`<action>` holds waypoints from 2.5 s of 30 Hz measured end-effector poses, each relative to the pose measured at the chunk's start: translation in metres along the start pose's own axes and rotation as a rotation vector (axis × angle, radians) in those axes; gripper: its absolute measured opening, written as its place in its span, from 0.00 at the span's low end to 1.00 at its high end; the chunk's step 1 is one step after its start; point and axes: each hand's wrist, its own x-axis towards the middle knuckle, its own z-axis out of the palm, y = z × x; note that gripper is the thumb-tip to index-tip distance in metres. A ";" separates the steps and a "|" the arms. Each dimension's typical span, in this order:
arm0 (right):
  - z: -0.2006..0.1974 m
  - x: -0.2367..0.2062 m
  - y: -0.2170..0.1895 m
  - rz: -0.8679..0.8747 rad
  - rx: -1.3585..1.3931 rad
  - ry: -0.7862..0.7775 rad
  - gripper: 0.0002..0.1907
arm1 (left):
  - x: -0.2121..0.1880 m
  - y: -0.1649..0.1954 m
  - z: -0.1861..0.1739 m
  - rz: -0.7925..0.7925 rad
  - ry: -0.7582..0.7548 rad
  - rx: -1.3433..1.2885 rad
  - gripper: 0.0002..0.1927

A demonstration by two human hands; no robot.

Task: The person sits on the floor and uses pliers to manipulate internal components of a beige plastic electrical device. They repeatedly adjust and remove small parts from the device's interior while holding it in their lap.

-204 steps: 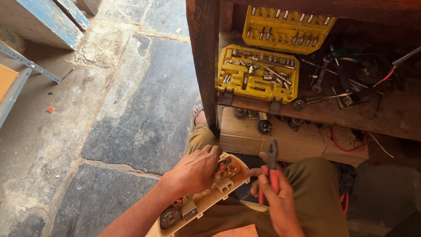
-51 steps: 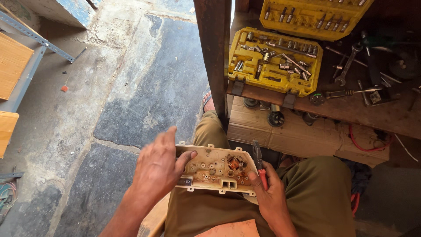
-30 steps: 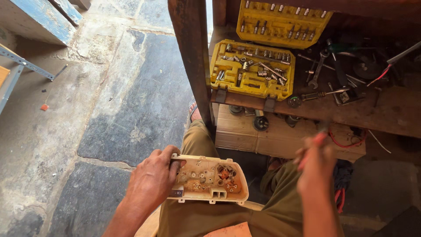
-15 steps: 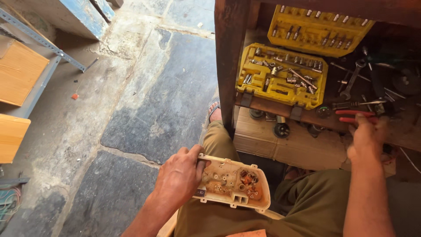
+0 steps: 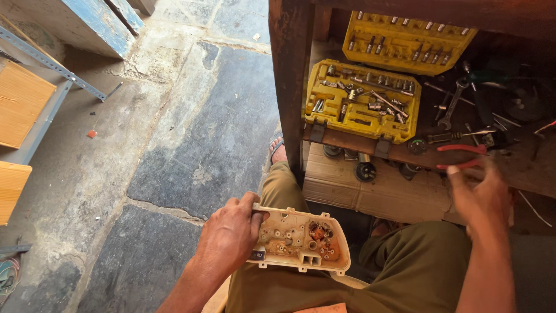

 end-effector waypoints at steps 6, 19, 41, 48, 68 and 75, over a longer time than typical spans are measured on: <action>0.017 -0.124 0.006 -0.212 0.658 -0.322 0.17 | -0.002 0.001 -0.003 -0.021 -0.016 0.013 0.17; 0.118 -0.192 0.022 -0.605 0.463 -0.191 0.23 | -0.006 0.001 -0.001 -0.033 0.003 -0.018 0.18; 0.135 -0.191 0.023 -0.063 1.297 -0.602 0.23 | -0.018 0.007 0.003 0.135 0.116 -0.166 0.13; 0.135 -0.193 0.023 -0.059 1.357 -0.586 0.22 | -0.016 0.006 0.004 0.152 0.119 -0.166 0.14; 0.104 -0.202 0.006 -0.590 0.607 0.086 0.07 | -0.019 0.009 0.005 0.154 0.087 -0.177 0.16; 0.104 -0.193 0.006 -0.418 0.959 -0.213 0.20 | -0.021 0.008 0.008 0.181 0.129 -0.160 0.13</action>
